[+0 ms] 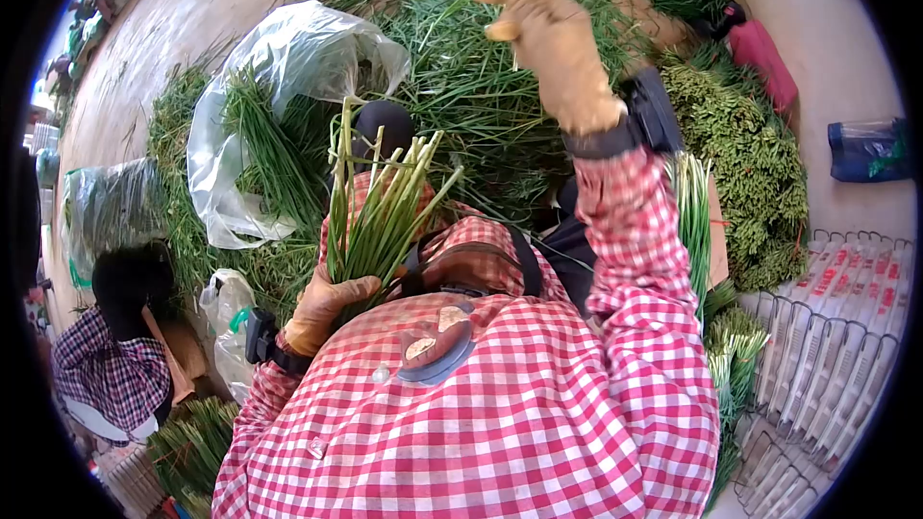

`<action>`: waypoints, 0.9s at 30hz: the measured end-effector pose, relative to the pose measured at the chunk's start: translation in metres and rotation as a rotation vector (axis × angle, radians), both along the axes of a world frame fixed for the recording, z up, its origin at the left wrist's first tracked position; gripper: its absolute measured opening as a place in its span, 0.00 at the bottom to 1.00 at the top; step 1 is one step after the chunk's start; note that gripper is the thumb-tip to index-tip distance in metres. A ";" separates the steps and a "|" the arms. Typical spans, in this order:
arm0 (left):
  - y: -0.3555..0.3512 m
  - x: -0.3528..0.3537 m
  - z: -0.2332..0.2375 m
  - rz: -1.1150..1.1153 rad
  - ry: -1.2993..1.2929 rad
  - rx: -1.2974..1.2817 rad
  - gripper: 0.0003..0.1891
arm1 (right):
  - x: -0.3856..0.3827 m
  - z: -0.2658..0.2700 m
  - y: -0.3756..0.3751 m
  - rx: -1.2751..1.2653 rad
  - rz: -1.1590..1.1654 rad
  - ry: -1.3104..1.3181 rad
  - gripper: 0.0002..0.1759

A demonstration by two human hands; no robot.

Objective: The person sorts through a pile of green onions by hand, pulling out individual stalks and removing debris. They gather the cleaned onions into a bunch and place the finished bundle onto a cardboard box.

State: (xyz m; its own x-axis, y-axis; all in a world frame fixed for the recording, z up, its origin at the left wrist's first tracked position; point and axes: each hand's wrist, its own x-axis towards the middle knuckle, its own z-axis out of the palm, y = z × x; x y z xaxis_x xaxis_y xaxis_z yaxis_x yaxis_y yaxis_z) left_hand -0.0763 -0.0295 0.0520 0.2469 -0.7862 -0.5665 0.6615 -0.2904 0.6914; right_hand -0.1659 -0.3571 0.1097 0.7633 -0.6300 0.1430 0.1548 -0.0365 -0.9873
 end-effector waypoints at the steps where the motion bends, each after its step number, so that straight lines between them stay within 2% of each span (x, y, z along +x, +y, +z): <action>1: 0.000 -0.001 0.003 0.003 0.030 0.040 0.25 | 0.001 0.004 0.024 -0.301 -0.053 0.030 0.13; 2: 0.000 -0.002 0.005 0.000 0.062 0.078 0.24 | -0.002 0.007 0.044 -0.606 0.072 0.259 0.19; 3: 0.000 -0.001 0.007 -0.025 0.010 0.118 0.21 | 0.000 0.011 0.061 -1.068 0.190 0.383 0.26; 4: 0.000 -0.002 0.007 -0.052 -0.042 0.157 0.19 | -0.001 0.006 0.074 -1.132 0.299 0.460 0.26; 6: 0.000 -0.005 0.006 -0.043 -0.107 0.188 0.16 | 0.000 -0.004 0.101 -1.355 0.236 0.571 0.20; 9: 0.004 -0.011 -0.005 0.052 -0.108 0.161 0.15 | -0.001 -0.010 0.097 -1.026 0.333 0.427 0.13; 10: 0.006 -0.010 -0.009 0.063 -0.095 0.145 0.16 | -0.004 -0.014 0.090 -0.835 0.325 0.330 0.11; 12: 0.007 -0.010 -0.014 0.080 -0.063 0.107 0.16 | -0.014 0.009 0.079 0.072 0.494 0.176 0.10; 13: 0.003 -0.015 -0.012 0.161 -0.041 0.073 0.17 | -0.022 0.003 0.062 0.043 0.431 -0.064 0.10; 15: 0.005 -0.011 -0.012 0.150 0.004 0.078 0.17 | -0.042 0.012 0.032 0.300 0.335 -0.374 0.11; 16: 0.005 -0.010 -0.012 0.143 0.025 0.081 0.17 | -0.051 0.026 0.021 0.587 0.297 -0.439 0.12; 18: 0.002 -0.012 -0.007 0.172 -0.004 0.081 0.17 | -0.058 0.025 0.004 -0.074 -0.239 -0.019 0.23; 19: 0.002 -0.013 -0.005 0.186 -0.018 0.082 0.17 | -0.055 0.017 0.004 -0.385 -0.293 0.251 0.27; 22: 0.006 -0.012 -0.015 0.190 -0.132 0.121 0.17 | -0.049 0.009 0.034 -0.775 -0.127 1.259 0.33; 24: 0.001 -0.014 -0.006 0.174 -0.145 0.147 0.17 | -0.044 -0.005 0.069 -0.098 0.222 0.879 0.29; 26: 0.000 -0.016 -0.001 0.152 -0.186 0.184 0.17 | -0.032 -0.005 0.100 -0.224 0.337 0.851 0.25; 27: 0.001 -0.017 -0.001 0.137 -0.217 0.201 0.17 | -0.030 -0.013 0.107 -0.005 0.326 0.767 0.20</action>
